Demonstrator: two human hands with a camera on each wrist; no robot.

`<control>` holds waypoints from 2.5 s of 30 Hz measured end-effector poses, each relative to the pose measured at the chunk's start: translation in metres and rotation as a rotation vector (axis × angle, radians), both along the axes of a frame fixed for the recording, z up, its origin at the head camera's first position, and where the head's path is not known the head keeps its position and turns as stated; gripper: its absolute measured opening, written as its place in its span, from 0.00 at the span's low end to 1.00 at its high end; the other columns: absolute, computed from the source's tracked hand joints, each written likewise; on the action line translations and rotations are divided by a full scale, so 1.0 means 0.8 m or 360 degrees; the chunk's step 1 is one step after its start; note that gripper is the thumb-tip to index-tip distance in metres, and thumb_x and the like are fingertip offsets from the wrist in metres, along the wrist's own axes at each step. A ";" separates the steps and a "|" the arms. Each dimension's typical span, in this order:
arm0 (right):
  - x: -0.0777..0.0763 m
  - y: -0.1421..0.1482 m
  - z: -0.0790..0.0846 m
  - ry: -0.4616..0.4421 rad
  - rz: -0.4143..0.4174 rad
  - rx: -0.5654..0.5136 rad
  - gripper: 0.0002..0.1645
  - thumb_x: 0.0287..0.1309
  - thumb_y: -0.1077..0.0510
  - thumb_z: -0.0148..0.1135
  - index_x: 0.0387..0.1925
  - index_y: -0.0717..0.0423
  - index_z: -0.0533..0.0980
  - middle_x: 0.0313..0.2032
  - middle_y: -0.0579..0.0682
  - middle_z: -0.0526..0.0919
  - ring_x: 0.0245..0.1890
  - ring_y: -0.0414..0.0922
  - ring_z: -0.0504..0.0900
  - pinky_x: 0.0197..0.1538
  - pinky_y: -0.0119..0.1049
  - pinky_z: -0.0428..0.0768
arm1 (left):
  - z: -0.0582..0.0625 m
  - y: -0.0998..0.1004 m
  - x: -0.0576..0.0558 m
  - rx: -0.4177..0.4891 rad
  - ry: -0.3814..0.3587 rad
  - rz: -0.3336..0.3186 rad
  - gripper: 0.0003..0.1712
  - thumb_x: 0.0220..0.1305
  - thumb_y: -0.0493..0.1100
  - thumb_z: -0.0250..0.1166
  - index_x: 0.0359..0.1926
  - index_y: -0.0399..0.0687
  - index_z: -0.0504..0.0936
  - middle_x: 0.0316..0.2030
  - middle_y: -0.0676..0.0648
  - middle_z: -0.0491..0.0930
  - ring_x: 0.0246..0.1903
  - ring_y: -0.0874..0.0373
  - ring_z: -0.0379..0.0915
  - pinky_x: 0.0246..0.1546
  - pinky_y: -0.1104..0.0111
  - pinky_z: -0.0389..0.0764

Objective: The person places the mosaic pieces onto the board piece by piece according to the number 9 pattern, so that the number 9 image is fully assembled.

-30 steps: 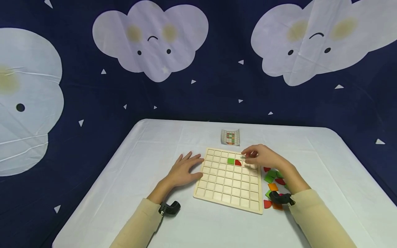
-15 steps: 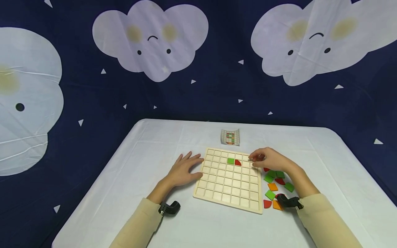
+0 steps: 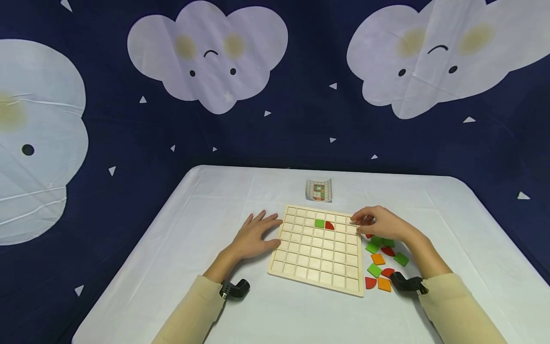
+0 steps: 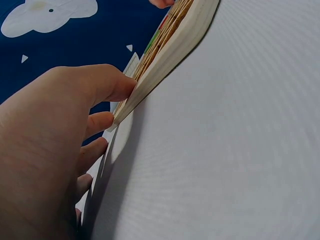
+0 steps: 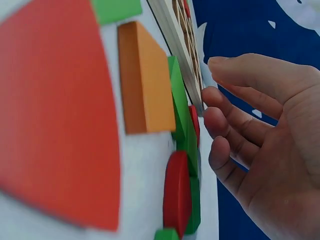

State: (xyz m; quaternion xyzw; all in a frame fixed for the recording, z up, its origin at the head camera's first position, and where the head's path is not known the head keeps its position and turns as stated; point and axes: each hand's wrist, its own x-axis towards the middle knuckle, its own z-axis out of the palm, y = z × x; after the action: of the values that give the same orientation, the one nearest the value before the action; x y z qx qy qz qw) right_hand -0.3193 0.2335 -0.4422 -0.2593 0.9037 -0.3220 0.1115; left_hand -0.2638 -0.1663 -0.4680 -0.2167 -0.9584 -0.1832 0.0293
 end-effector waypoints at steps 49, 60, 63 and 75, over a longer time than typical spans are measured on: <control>0.008 0.040 -0.019 -0.0028 -0.0188 -0.0068 0.17 0.52 0.56 0.71 0.45 0.53 0.81 0.32 0.48 0.77 0.33 0.48 0.72 0.35 0.36 0.73 | 0.002 0.001 0.000 -0.0004 -0.0040 0.0014 0.36 0.58 0.64 0.58 0.67 0.63 0.70 0.70 0.58 0.59 0.72 0.53 0.42 0.70 0.53 0.37; 0.007 0.036 -0.021 0.0036 -0.0153 -0.0062 0.15 0.52 0.55 0.71 0.44 0.51 0.83 0.35 0.45 0.80 0.33 0.47 0.72 0.34 0.35 0.72 | 0.000 0.000 0.001 0.0013 -0.0028 0.0010 0.35 0.58 0.64 0.58 0.67 0.62 0.70 0.70 0.58 0.60 0.72 0.53 0.43 0.70 0.53 0.37; 0.008 0.034 -0.022 0.0055 -0.0144 -0.0054 0.15 0.52 0.55 0.71 0.44 0.50 0.84 0.38 0.45 0.81 0.33 0.47 0.71 0.34 0.35 0.72 | 0.000 0.001 0.001 0.0006 -0.0032 0.0012 0.36 0.58 0.64 0.58 0.67 0.62 0.70 0.70 0.58 0.59 0.72 0.53 0.42 0.70 0.53 0.37; 0.009 0.033 -0.020 0.0016 -0.0149 -0.0030 0.18 0.51 0.55 0.72 0.45 0.52 0.83 0.35 0.46 0.79 0.33 0.47 0.71 0.34 0.35 0.73 | 0.000 0.002 0.000 -0.0007 -0.0033 0.0020 0.36 0.58 0.64 0.58 0.67 0.63 0.70 0.70 0.59 0.59 0.72 0.54 0.42 0.70 0.53 0.37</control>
State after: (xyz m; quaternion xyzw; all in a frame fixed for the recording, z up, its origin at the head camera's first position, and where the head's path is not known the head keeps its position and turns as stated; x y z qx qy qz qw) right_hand -0.3120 0.2596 -0.4581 -0.2194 0.9123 -0.3340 0.0895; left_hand -0.2641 -0.1651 -0.4683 -0.2088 -0.9604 -0.1833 0.0200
